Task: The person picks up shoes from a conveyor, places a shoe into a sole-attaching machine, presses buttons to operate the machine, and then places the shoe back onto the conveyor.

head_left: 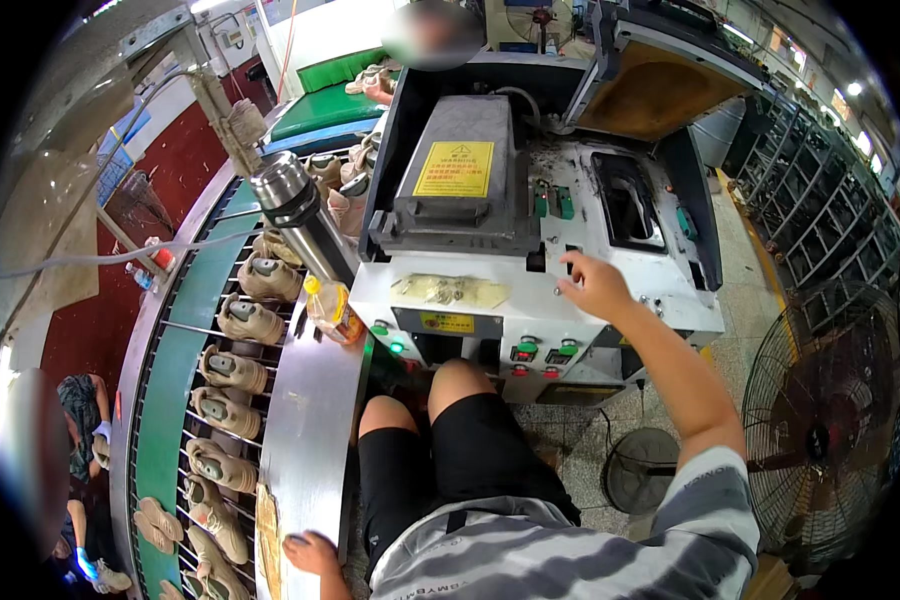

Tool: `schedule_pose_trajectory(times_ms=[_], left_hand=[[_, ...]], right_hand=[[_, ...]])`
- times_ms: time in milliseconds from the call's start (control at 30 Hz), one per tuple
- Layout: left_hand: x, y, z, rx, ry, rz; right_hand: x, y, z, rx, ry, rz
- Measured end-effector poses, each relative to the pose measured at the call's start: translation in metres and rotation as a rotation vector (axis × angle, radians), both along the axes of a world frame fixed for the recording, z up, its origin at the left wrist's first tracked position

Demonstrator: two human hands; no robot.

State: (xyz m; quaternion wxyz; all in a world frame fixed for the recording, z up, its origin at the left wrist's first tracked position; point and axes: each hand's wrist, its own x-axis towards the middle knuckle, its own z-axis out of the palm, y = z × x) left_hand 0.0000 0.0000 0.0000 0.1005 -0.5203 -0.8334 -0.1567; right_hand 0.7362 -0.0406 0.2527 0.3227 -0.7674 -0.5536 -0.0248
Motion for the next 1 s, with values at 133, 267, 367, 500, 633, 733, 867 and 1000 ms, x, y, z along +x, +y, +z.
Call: schedule_pose_trajectory(times_ms=[133,267,367,500,633,733,867,1000], left_hand=[[0.033,-0.045,-0.027,0.033,-0.064,0.044],[0.049,-0.007,0.034,0.014,-0.049,0.136],[0.072,0.008,0.063,0.066,-0.099,0.047],[-0.005,-0.005,-0.043,0.086,0.133,-0.032],[0.028,-0.012,0.021,-0.076,-0.051,0.027],[0.028,-0.016,0.016,-0.058,-0.099,0.072],[0.035,-0.015,0.012,-0.006,-0.087,0.089],[0.034,-0.017,0.009,0.014,-0.081,0.120]], right_hand=[[0.048,-0.001,-0.043,-0.118,-0.131,0.082],[0.039,0.037,-0.052,-0.064,-0.178,0.319],[0.037,0.036,-0.047,-0.133,-0.144,0.249],[0.041,0.026,-0.038,-0.264,-0.110,0.229],[0.045,0.041,-0.040,-0.306,-0.113,0.265],[0.047,0.043,-0.040,-0.268,-0.107,0.279],[0.052,0.035,-0.044,-0.227,-0.076,0.253],[0.048,0.041,-0.045,-0.098,-0.088,0.281]])
